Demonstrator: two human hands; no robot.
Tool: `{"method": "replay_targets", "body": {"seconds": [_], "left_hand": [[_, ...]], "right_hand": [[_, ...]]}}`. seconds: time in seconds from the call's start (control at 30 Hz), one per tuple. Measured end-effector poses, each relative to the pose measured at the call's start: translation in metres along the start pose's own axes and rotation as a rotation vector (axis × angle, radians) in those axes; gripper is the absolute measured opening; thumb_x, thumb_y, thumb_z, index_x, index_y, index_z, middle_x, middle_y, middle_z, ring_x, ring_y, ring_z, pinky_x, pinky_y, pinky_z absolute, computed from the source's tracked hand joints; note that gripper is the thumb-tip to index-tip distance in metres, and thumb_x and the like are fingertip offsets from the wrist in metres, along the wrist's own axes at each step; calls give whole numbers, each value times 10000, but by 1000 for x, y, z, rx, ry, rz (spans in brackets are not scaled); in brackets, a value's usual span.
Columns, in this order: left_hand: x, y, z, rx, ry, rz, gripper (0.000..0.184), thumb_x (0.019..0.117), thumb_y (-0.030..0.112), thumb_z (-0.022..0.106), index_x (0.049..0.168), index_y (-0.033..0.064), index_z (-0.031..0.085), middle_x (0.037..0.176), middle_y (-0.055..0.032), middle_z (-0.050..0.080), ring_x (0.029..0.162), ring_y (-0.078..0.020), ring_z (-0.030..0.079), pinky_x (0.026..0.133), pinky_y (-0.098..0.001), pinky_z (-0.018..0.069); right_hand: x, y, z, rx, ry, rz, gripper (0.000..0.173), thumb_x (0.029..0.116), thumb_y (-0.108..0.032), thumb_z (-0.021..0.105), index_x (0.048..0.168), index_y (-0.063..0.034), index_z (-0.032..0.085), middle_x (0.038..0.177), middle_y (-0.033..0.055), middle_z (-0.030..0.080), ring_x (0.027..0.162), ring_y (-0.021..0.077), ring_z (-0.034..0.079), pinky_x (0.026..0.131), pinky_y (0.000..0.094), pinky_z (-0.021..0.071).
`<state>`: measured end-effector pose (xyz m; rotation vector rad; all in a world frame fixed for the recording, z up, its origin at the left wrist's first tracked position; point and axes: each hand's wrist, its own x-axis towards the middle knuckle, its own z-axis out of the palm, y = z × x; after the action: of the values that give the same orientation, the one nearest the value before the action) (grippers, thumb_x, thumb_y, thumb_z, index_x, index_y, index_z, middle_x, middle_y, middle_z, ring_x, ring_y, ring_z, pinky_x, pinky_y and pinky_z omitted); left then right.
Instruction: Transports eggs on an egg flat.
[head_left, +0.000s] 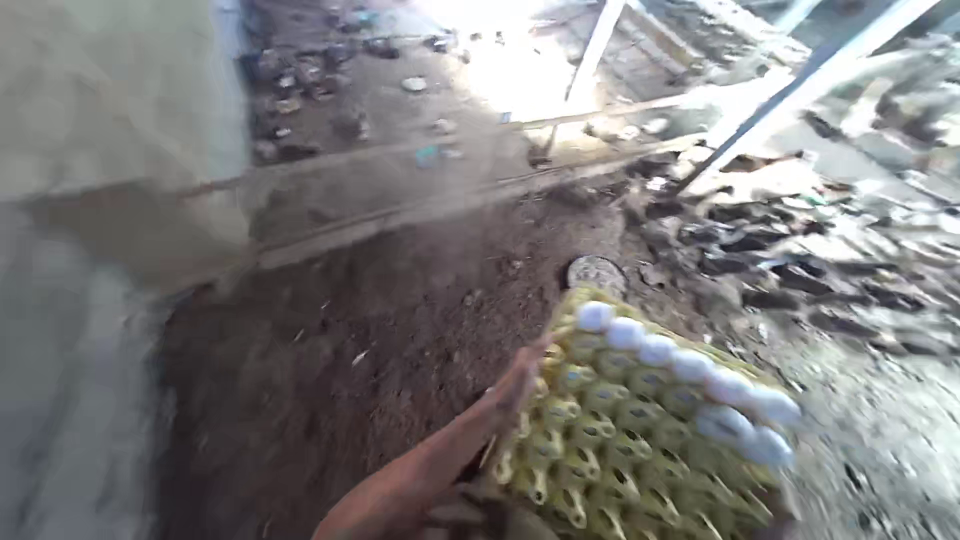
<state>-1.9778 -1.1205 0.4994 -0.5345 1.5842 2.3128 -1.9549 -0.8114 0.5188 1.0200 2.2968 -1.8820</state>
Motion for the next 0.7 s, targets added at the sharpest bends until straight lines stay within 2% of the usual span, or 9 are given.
{"method": "replay_targets", "body": {"seconds": [0.03,0.07,0.13,0.17,0.27,0.4,0.5,0.63,0.7], "left_hand": [[30,16,-6,-20,37,15,567,1110,457,234,1463,83,474,1290,-107,635,1134,-164,638,964,-396,550],[56,31,-11,-43,76,43,546,1113,449,202,1392,109,525,1160,-59,688,1017,-129,681,868,-356,595],[98,64,-20,-114,130,101,563,1116,411,125,1259,110,578,988,-13,726,878,-95,711,754,-310,624],[118,84,-26,-139,150,129,587,1115,409,103,1213,111,598,951,-6,738,849,-89,720,728,-300,629],[179,136,-44,-123,183,202,606,1112,412,82,1155,131,617,934,23,752,840,-64,727,716,-272,634],[278,192,-65,-41,214,204,633,1108,430,58,1181,125,608,958,39,749,862,-47,725,744,-257,628],[373,230,-74,-52,142,175,651,1103,447,53,1200,119,607,975,26,757,873,-60,731,751,-269,633],[508,288,-72,23,-14,100,647,1101,460,72,1290,109,582,1054,-2,747,935,-86,726,796,-296,628],[564,317,-55,41,-106,49,628,1107,451,90,1283,111,588,1045,-7,749,931,-88,727,793,-296,630]], "right_hand": [[40,-1,15,10,-81,-101,458,1111,-232,231,1417,50,422,1162,58,602,1018,11,596,904,244,533],[74,-5,33,17,-128,-163,484,1096,-287,261,1401,27,466,1149,40,636,1007,5,617,884,239,553],[124,-37,81,50,-211,-166,444,1095,-303,250,1310,-13,507,1046,-21,636,932,-23,619,829,209,552],[146,-57,107,79,-259,-134,445,1095,-315,241,1276,-25,526,1016,-17,637,907,-7,619,810,226,552],[202,-104,177,173,-407,-67,499,1086,-398,222,1243,-54,548,978,1,670,871,40,654,776,269,584],[268,-157,261,219,-379,62,473,1109,-291,184,1151,-46,586,888,15,636,785,64,628,710,271,555],[333,-182,315,325,-307,105,433,1099,-269,190,1066,-81,579,793,-18,645,711,47,640,650,253,564],[404,-213,360,437,-178,46,452,1078,-272,168,1033,-103,584,780,-44,678,731,30,666,677,247,582],[430,-229,367,416,-69,31,417,1065,-278,200,1049,-100,577,798,-47,671,747,25,661,695,246,580]]}}
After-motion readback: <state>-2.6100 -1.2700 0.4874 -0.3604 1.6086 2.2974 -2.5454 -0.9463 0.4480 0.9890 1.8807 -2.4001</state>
